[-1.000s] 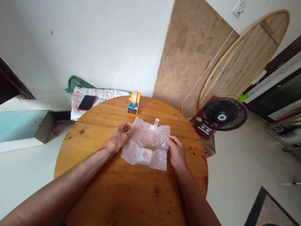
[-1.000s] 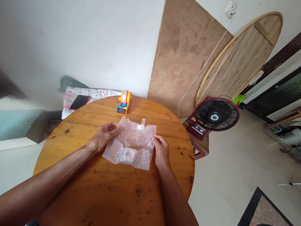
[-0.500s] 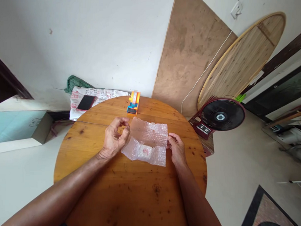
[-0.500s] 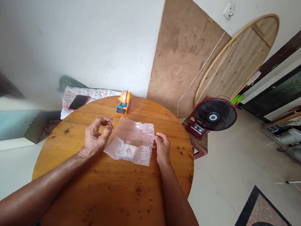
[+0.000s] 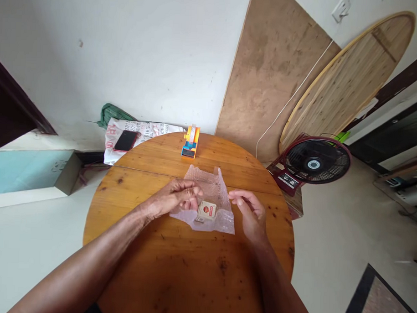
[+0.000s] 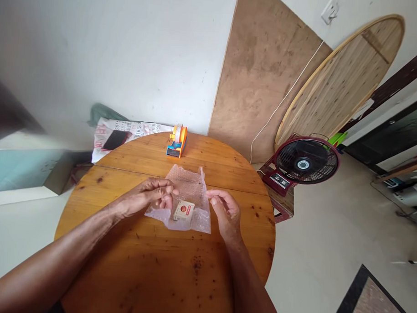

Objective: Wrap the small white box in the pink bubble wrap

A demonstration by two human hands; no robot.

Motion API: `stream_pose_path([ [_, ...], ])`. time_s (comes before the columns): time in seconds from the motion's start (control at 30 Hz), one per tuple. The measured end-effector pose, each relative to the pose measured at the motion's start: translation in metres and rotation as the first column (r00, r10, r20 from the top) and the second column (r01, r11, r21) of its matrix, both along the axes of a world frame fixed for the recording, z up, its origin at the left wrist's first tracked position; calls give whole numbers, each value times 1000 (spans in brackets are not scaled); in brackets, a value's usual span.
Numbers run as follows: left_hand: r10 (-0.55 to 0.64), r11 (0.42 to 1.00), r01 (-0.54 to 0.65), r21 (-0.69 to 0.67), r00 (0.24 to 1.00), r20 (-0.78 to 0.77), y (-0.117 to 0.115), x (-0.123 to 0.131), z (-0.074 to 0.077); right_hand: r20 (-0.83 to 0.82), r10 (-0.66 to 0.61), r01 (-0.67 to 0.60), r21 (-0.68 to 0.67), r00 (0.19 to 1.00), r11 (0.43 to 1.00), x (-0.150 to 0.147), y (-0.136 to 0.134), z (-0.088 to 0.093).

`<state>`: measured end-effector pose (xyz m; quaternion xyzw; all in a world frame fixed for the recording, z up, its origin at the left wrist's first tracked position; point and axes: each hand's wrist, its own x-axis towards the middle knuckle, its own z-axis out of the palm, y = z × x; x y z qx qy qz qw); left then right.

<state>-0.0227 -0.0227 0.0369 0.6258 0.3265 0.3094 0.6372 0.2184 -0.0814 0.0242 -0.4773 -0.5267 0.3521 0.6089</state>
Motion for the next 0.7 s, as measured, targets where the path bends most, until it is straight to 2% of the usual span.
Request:
stream_pose_path([
  [0.07, -218, 973, 218, -73, 976, 4, -6, -4, 11, 57, 79, -79, -11, 995, 997, -3, -7, 7],
  [0.17, -499, 864, 487, -128, 863, -77, -16, -7, 21, 204, 210, -204, -51, 956, 978, -6, -13, 12],
  [0.27, -617, 787, 611, -82, 777, -130, -25, -4, 21, 334, 271, -248, -110, 903, 962, -5, -11, 6],
  [0.37, -673, 736, 672, -82, 712, -199, -30, 2, 14, 484, 196, -155, -123, 853, 980, -1, -2, -7],
  [0.47, -692, 716, 691, -99, 686, -226, -32, 7, 9, 647, 148, -97, -114, 748, 989, 2, 5, -17],
  [0.53, -675, 736, 668, -112, 708, -208, -32, 8, 6, 691, 150, -93, -120, 707, 988, 2, 6, -17],
  [0.63, -495, 867, 474, -157, 855, -153, -28, 9, 2, 679, 203, -128, -159, 706, 979, -1, 3, -10],
  [0.7, -296, 948, 288, -132, 954, -43, -23, 10, -1, 661, 249, -154, -200, 708, 968, -2, 0, -4],
])
